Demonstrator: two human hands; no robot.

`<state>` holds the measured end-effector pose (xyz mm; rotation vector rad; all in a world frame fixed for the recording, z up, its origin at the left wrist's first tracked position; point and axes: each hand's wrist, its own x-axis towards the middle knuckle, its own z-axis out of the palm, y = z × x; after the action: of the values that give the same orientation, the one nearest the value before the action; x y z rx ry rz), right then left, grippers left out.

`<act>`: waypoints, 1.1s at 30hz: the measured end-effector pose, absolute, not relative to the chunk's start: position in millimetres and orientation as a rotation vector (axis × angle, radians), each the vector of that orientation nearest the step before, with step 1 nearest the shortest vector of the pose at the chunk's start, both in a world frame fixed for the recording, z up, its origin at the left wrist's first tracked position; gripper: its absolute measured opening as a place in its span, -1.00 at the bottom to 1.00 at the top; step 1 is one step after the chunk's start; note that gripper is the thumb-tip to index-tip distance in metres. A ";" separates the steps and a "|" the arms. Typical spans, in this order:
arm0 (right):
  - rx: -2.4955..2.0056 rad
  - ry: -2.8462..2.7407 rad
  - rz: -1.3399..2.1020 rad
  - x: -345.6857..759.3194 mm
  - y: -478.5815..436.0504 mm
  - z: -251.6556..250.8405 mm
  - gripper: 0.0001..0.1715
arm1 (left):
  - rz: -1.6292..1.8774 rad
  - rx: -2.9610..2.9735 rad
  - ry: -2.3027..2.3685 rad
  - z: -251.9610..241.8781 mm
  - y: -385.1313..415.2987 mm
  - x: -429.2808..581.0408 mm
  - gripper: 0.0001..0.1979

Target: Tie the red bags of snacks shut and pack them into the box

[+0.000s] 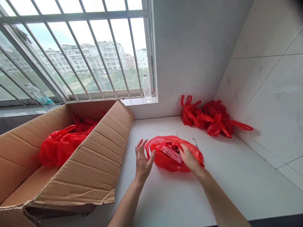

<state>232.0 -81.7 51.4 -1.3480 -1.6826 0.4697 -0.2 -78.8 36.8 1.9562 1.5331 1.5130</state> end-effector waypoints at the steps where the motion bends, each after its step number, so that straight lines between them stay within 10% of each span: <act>1: -1.326 -1.710 0.514 232.6 -92.8 57.8 -0.62 | 1.481 1.910 1.529 36.8 -84.1 -1.5 -0.41; 6: -1.287 -1.839 0.871 252.7 -162.6 76.1 -0.64 | 1.279 1.607 1.518 34.1 -108.6 -14.3 -0.33; 14: -1.674 -1.626 0.059 299.1 -180.3 64.7 -0.46 | 1.214 1.499 1.399 48.7 -110.6 -10.2 -0.58; 22: -1.578 -1.923 0.030 296.2 -154.5 78.1 -0.78 | 1.359 1.538 1.235 91.9 -115.5 -7.2 -0.67; 33: -1.277 -1.836 0.089 293.3 -123.5 128.5 -0.68 | 1.505 1.366 1.010 134.4 -102.5 -14.6 -0.74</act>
<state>293.3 -123.5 128.5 -1.2769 -1.8361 0.0886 -14.6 -102.5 134.4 1.3659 1.0104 1.5049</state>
